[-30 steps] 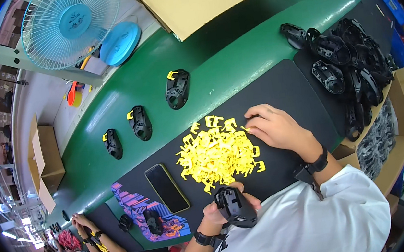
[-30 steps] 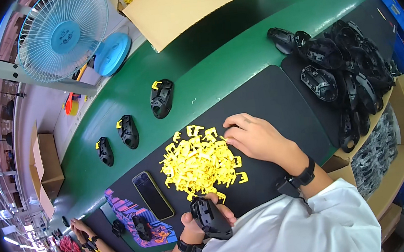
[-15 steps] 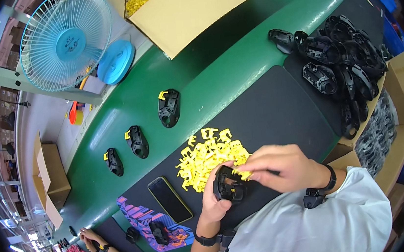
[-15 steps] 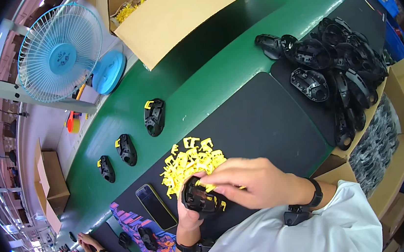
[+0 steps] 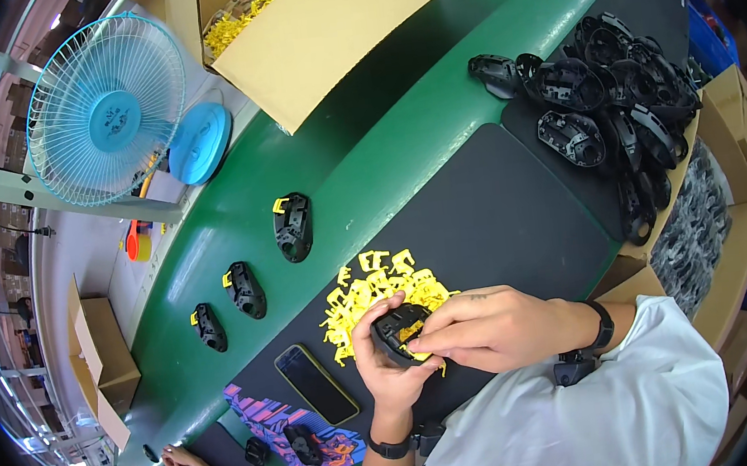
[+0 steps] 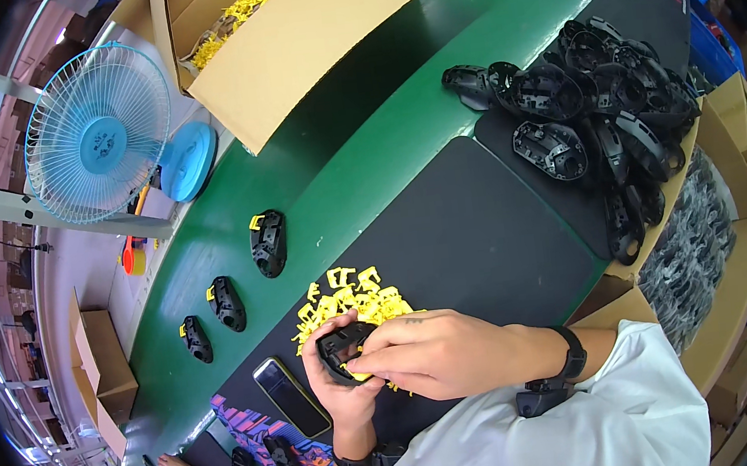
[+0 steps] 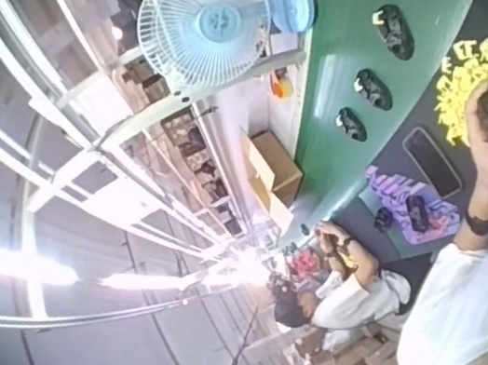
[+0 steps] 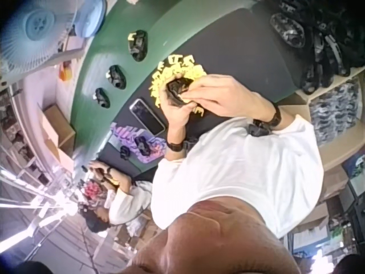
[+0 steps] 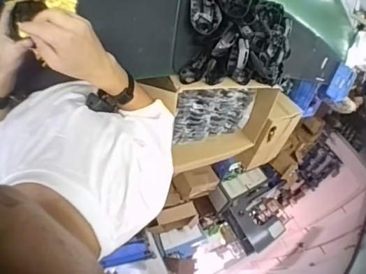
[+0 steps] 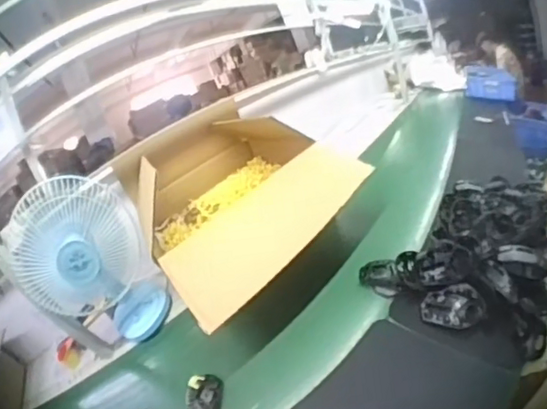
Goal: Installing yellow internal components into black computer mouse shells.
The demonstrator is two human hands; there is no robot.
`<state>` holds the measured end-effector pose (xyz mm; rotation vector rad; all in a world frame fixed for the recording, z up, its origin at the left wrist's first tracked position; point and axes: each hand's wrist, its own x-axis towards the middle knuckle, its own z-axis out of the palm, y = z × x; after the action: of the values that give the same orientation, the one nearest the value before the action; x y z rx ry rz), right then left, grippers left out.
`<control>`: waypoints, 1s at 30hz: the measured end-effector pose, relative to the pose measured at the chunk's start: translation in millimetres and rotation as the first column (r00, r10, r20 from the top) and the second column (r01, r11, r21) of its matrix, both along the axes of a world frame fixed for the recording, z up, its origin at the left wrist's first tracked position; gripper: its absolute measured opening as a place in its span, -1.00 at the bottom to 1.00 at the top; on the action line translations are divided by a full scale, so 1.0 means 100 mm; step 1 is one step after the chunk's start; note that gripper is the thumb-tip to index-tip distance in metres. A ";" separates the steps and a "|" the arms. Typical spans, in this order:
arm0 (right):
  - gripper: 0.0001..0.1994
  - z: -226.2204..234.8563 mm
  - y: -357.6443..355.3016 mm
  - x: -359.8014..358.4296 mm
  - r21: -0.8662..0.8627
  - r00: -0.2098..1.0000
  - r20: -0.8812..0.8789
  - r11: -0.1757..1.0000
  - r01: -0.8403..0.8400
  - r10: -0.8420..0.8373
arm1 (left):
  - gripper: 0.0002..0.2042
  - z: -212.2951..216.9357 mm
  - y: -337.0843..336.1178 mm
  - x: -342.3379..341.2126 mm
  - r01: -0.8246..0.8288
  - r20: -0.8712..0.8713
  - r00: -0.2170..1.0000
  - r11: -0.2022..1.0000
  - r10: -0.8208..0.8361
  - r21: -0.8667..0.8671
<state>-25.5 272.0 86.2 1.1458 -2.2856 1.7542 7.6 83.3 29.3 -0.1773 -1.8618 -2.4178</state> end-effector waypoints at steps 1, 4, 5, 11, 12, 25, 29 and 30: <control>-0.62 -0.01 0.00 0.00 0.000 1.000 0.000 1.000 -0.001 0.001 | -0.15 0.00 0.00 0.00 -0.018 -0.022 1.000 1.000 0.017 -0.017; -0.63 -0.07 -0.01 -0.02 -0.030 1.000 -0.024 1.000 -0.009 0.008 | -0.14 0.01 -0.01 -0.01 -0.018 -0.046 0.999 0.999 0.016 -0.047; -0.63 -0.09 -0.01 -0.03 -0.067 1.000 -0.011 0.997 -0.029 0.029 | -0.14 0.00 -0.01 0.00 -0.017 -0.047 0.999 0.999 0.014 -0.047; -0.62 -0.04 0.01 -0.09 -0.076 0.995 0.023 0.992 -0.098 0.100 | -0.13 0.12 -0.07 -0.06 0.005 -0.053 0.998 0.980 -0.016 -0.199; -0.61 -0.01 0.02 -0.10 -0.049 0.994 0.001 0.993 -0.111 0.111 | -0.13 0.16 -0.06 -0.09 -0.020 -0.077 0.997 0.978 0.004 -0.209; -0.60 0.11 0.01 -0.01 0.045 0.968 -0.248 0.999 -0.016 0.026 | -0.37 0.27 -0.03 -0.22 -0.381 -0.512 0.848 0.829 0.136 -0.410; -0.59 0.07 0.03 -0.03 0.081 0.970 -0.239 0.996 -0.030 0.049 | -0.25 0.23 -0.05 -0.20 -0.293 -0.375 0.916 0.872 0.139 -0.392; -0.58 0.07 0.02 -0.02 0.050 0.974 -0.222 0.998 -0.025 0.035 | -0.25 0.24 -0.03 -0.19 -0.292 -0.376 0.916 0.873 0.138 -0.391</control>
<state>-28.0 274.1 92.9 1.3176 -2.1988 1.5004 -11.5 79.9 53.1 -0.3622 -2.0935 -1.6613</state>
